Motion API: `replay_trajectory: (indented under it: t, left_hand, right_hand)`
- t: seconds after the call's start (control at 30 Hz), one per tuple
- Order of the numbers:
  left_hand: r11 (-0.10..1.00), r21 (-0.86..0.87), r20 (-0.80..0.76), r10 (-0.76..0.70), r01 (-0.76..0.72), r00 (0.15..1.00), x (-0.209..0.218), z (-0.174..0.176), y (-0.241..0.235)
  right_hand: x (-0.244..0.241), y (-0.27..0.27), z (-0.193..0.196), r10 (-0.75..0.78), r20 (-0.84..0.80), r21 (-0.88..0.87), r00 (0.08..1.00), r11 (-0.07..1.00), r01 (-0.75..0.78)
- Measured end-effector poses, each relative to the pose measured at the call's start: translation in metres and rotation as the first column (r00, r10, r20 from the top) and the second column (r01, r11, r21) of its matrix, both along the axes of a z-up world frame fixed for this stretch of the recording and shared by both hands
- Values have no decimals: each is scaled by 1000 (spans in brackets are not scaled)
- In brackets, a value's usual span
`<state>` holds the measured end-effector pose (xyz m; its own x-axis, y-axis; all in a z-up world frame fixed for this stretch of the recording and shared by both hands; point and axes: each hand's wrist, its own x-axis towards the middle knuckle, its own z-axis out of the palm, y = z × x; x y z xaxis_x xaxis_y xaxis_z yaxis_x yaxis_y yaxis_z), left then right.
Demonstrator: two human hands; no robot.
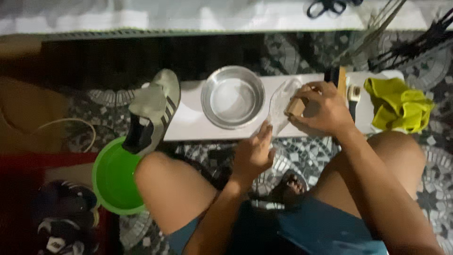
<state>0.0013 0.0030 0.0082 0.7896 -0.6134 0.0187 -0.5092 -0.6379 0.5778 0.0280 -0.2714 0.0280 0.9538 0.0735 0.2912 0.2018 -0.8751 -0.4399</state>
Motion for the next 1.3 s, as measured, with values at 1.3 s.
replay_trajectory:
  t: [1.3]
  left_hand:
    - [971, 114, -29, 215, -210, 976, -21, 17, 11]
  right_hand:
    - [11, 36, -41, 164, 9, -43, 986, 986, -164]
